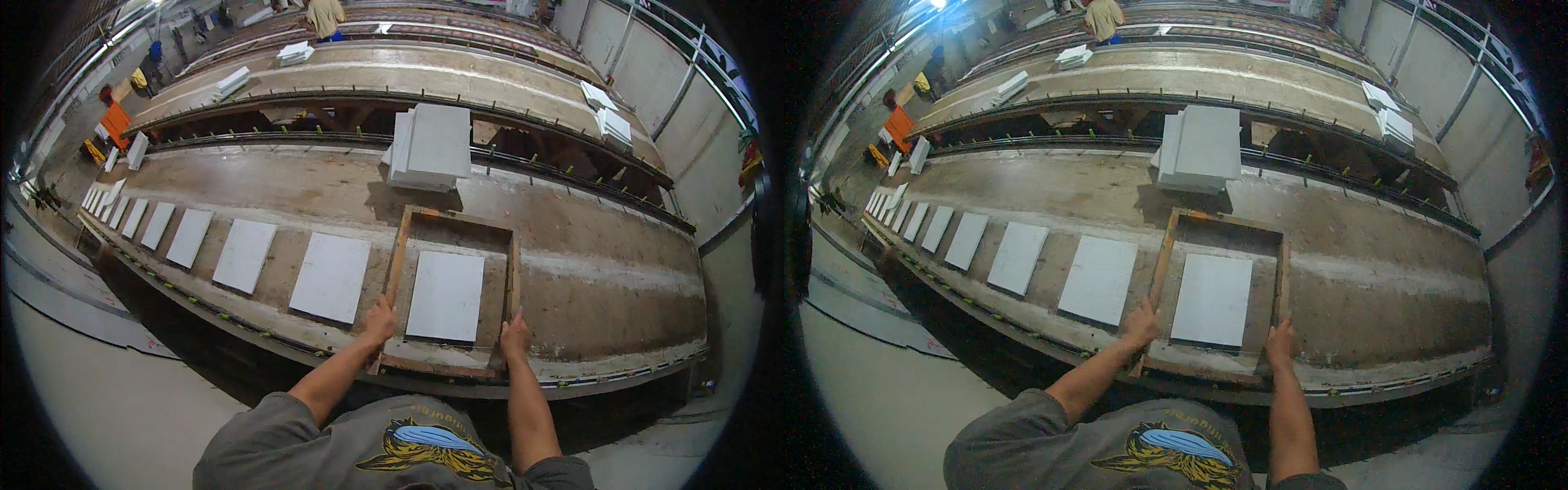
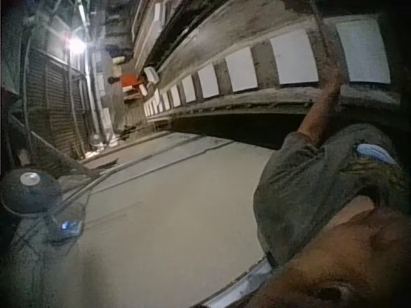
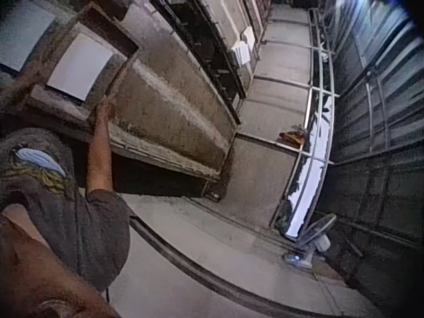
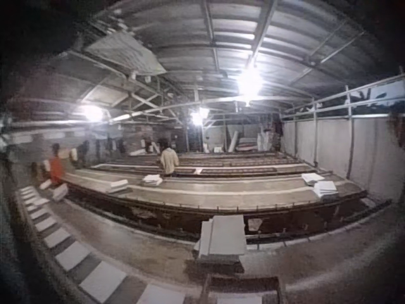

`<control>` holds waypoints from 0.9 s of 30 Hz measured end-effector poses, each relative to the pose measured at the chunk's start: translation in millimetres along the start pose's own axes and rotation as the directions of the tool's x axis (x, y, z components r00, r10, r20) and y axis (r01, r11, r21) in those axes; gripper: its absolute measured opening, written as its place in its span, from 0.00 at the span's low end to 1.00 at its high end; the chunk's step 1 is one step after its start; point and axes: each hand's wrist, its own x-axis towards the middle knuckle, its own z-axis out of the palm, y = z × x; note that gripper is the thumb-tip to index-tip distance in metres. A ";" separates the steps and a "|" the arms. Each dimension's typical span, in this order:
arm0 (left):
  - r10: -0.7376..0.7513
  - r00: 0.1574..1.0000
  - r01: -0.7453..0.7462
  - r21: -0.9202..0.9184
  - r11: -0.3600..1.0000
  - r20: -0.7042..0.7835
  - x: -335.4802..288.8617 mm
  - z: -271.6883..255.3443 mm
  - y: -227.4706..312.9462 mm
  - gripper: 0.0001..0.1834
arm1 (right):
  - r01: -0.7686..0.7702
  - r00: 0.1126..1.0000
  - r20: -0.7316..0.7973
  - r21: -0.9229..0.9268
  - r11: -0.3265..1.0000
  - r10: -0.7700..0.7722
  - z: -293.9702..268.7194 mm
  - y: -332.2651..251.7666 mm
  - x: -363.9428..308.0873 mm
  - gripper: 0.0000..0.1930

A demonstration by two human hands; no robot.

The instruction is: The person repeatedly picks up white rectangular panels from a stack and places them into a wooden frame on a conveyor belt. The person then moves the frame along the belt and repeats the process with additional panels, creating a linear arrangement of framed panels.

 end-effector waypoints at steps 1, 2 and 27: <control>-0.004 1.000 0.004 0.030 1.000 -0.009 2.9 1.7 -3.8 0.30 | 0.007 1.000 0.006 -0.008 1.000 -0.007 -4.2 -4.3 -0.9 0.38; -0.005 1.000 0.005 0.059 0.998 -0.002 -2.7 3.0 -3.3 0.30 | 0.002 1.000 0.017 -0.023 1.000 -0.001 -6.5 -2.0 -7.3 0.38; 0.123 0.972 -0.161 -0.189 0.969 -0.198 0.3 64.7 222.3 0.27 | -0.008 0.988 -0.154 -0.043 0.999 0.001 -122.5 166.6 109.7 0.36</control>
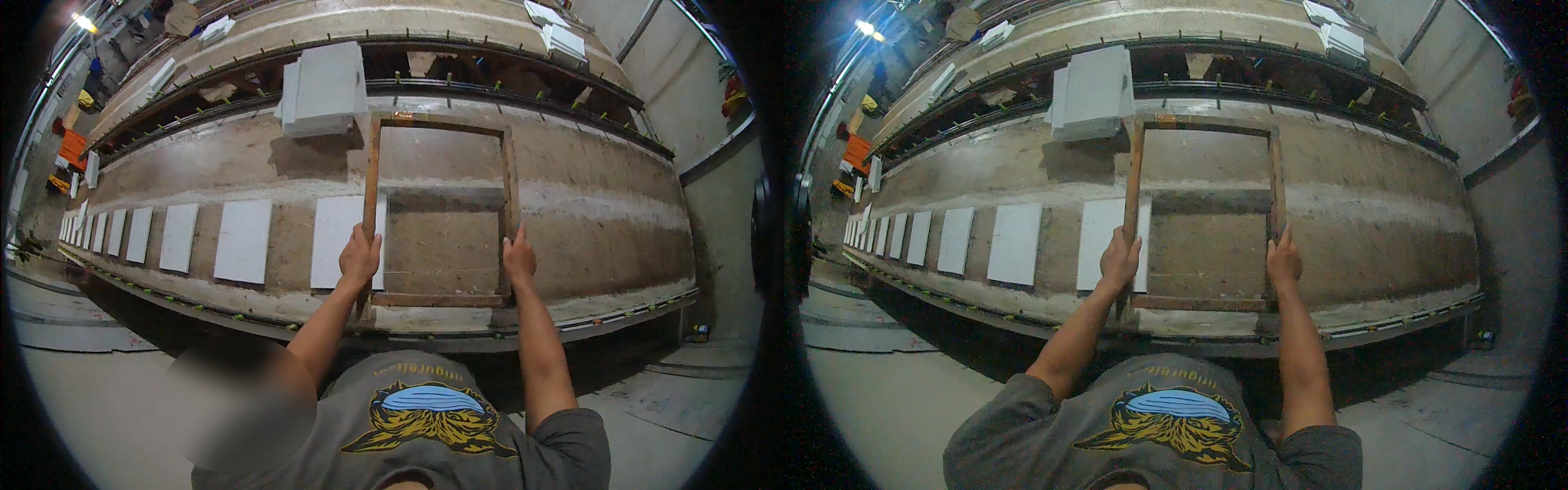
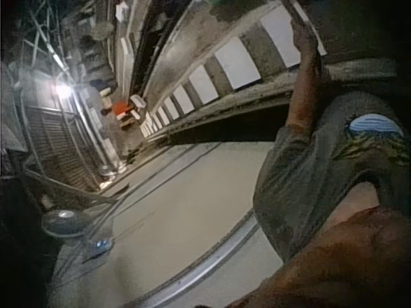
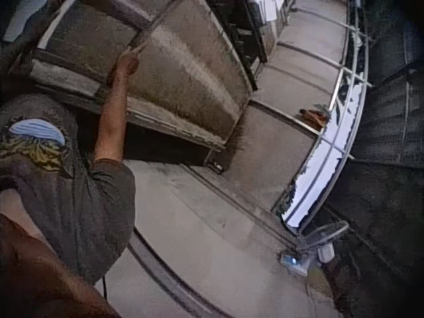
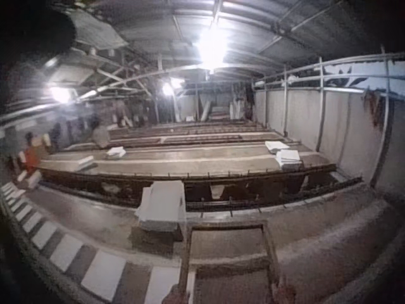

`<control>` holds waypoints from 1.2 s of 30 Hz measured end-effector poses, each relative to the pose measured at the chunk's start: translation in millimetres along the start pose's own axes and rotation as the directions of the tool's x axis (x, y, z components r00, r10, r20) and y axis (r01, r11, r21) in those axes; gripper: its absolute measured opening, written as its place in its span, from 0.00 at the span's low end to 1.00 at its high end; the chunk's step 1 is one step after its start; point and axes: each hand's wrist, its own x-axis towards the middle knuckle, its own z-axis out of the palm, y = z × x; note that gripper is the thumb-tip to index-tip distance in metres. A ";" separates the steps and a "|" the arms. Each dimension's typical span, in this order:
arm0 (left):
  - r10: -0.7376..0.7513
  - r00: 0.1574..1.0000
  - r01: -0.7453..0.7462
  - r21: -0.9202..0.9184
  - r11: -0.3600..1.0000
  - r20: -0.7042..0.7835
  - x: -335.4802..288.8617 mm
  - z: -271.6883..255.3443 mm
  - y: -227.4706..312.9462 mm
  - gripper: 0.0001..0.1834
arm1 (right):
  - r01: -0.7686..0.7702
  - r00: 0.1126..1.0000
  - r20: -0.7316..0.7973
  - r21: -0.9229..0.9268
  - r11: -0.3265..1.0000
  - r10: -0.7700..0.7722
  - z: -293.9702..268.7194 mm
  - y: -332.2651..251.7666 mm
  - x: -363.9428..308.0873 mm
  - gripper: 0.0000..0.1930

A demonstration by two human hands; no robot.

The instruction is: The person repeatedly picks up white rectangular panels from a stack and places them into a wooden frame on a conveyor belt. The person then moves the frame along the belt and repeats the process with additional panels, creating a linear arrangement of framed panels.

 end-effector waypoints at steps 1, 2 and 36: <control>-0.008 1.000 0.008 -0.006 1.000 0.022 -0.8 10.9 9.7 0.27 | -0.032 0.998 0.048 -0.002 1.000 0.032 -9.0 8.0 4.9 0.36; -0.012 0.999 0.012 -0.011 1.000 0.049 -2.4 21.3 18.8 0.27 | -0.069 0.993 0.095 -0.006 0.998 0.069 -13.4 17.3 5.6 0.36; -0.106 0.993 0.105 0.023 0.994 0.050 -79.7 131.2 54.7 0.30 | -0.034 0.995 0.092 0.016 0.999 0.032 8.7 156.7 -9.2 0.36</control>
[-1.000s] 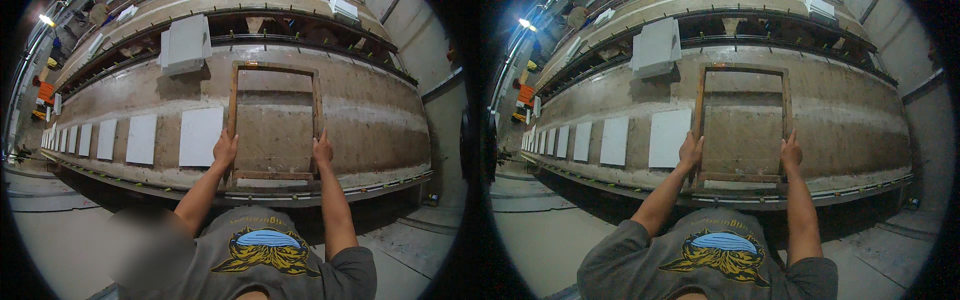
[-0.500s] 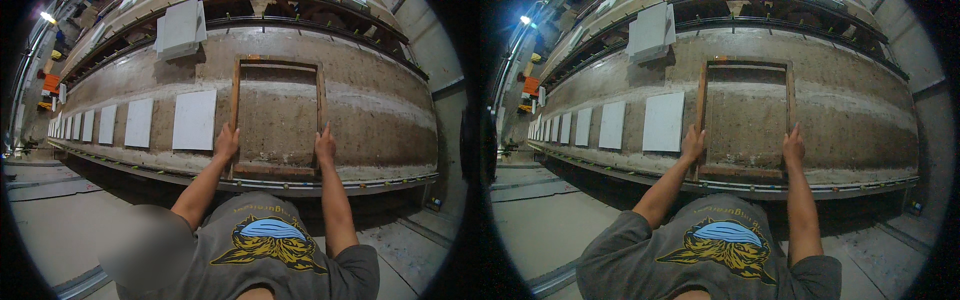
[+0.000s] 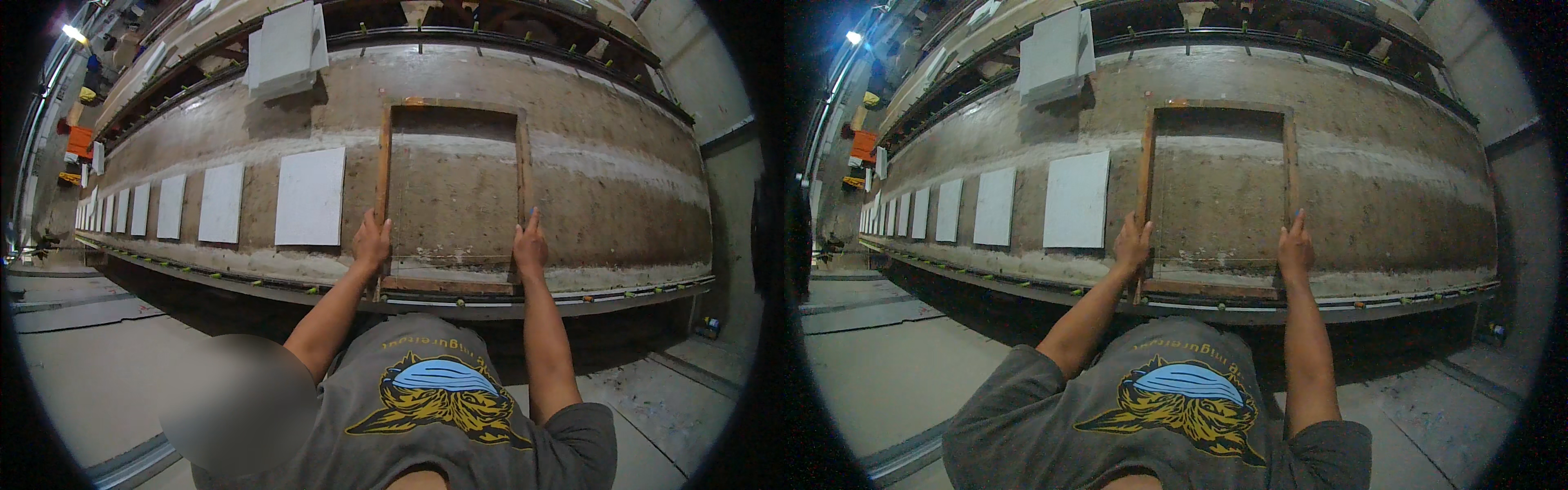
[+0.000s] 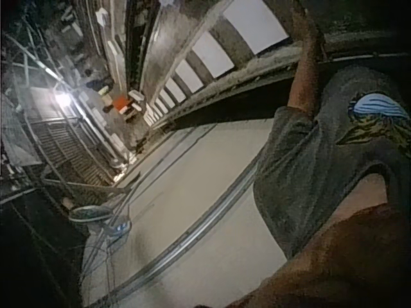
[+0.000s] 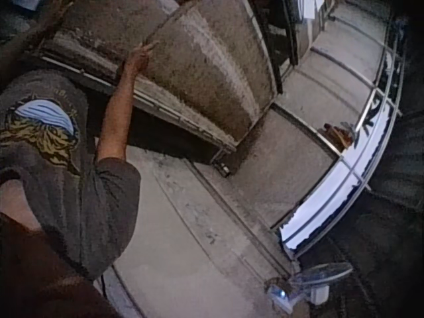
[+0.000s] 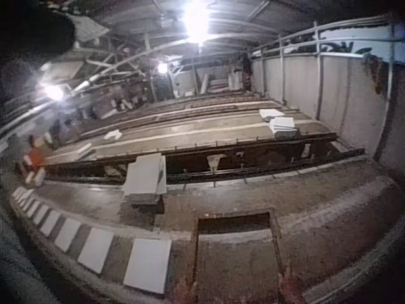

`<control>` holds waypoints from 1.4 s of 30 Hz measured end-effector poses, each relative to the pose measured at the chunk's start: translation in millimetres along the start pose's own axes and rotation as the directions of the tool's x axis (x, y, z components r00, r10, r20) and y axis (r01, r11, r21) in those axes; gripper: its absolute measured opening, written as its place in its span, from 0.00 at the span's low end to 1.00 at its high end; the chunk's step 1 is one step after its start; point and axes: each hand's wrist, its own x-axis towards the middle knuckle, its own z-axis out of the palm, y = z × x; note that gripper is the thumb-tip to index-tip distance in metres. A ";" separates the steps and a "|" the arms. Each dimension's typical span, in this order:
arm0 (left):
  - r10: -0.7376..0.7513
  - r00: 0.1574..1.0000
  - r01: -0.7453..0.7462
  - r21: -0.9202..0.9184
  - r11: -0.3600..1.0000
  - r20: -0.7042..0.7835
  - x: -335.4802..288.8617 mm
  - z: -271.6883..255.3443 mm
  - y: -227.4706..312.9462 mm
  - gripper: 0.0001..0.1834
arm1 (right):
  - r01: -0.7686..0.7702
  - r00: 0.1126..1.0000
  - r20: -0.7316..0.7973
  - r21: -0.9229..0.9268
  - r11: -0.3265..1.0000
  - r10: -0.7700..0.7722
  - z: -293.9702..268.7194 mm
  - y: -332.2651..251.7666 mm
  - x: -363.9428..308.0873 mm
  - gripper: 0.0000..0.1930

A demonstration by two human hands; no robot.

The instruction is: The person repeatedly picks up white rectangular panels from a stack and places them into a wooden frame on a conveyor belt. The person then moves the frame along the belt and repeats the process with additional panels, creating a linear arrangement of framed panels.

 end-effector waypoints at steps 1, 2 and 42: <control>-0.005 1.000 0.005 -0.009 1.000 0.006 -0.4 -0.3 0.9 0.30 | -0.002 1.000 0.018 -0.010 1.000 0.002 0.0 1.0 0.2 0.36; -0.027 1.000 0.027 0.002 1.000 0.007 -0.5 0.1 4.5 0.30 | -0.006 1.000 0.030 -0.021 1.000 0.006 -3.5 1.4 2.1 0.36; 0.055 0.995 -0.065 -0.120 0.991 -0.082 157.3 -81.4 -28.2 0.36 | 0.381 0.892 -0.248 -0.039 0.924 -0.379 50.3 -292.9 32.9 0.35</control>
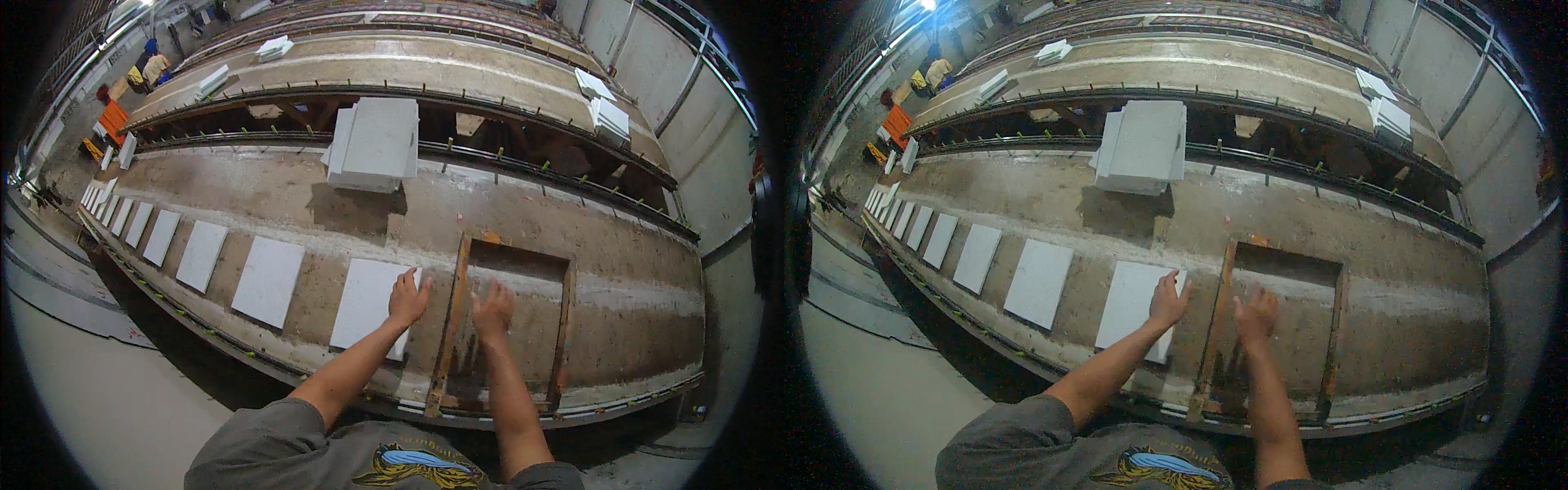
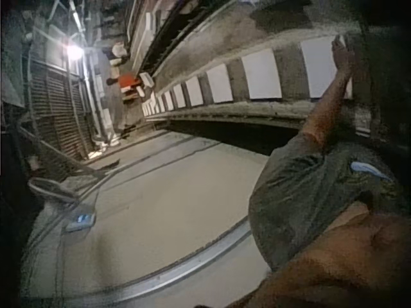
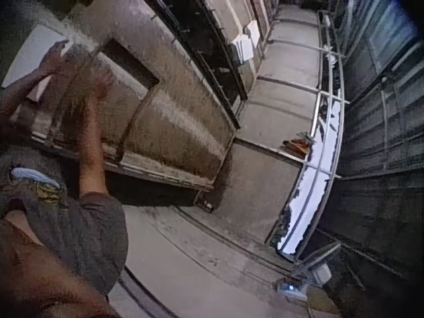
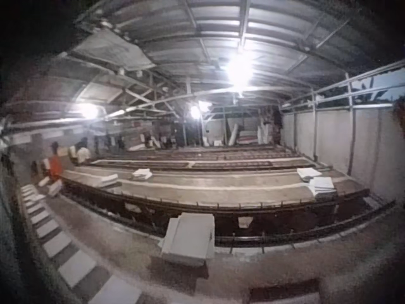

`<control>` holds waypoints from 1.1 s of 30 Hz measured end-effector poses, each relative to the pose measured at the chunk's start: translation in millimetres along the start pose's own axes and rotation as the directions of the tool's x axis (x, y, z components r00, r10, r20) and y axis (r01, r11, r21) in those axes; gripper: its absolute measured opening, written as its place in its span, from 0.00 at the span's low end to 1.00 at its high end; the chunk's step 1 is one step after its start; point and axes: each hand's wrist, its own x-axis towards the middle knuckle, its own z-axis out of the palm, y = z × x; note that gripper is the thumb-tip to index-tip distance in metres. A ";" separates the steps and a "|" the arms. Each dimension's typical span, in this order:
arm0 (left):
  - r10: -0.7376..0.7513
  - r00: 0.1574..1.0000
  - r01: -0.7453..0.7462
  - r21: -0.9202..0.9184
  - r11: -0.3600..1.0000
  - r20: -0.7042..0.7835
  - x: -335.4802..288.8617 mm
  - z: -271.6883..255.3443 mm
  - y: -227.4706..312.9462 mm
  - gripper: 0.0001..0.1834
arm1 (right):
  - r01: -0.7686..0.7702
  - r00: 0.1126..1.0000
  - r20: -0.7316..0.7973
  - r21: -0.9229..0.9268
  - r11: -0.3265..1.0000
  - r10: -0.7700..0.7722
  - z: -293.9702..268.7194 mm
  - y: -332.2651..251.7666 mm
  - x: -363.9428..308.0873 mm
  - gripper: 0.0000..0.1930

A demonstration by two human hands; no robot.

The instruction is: The person repeatedly picks up white rectangular panels from a stack and places them into a wooden frame on a conveyor belt. The person then moves the frame along the belt and repeats the process with additional panels, creating a linear arrangement of framed panels.

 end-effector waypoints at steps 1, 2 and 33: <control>-0.005 1.000 0.004 -0.053 0.999 -0.016 18.7 -5.0 -9.4 0.36 | 0.017 1.000 -0.010 0.084 0.996 -0.016 6.4 -27.2 15.8 0.34; -0.032 0.999 0.029 -0.120 0.992 -0.021 37.9 -11.6 -12.3 0.35 | 0.029 0.999 -0.023 0.165 0.986 -0.026 12.3 -52.6 32.2 0.33; -0.428 0.899 0.019 -0.970 0.243 -0.089 274.1 -154.8 -76.4 0.28 | -0.380 0.925 0.374 0.904 0.197 0.070 88.3 -233.8 260.4 0.14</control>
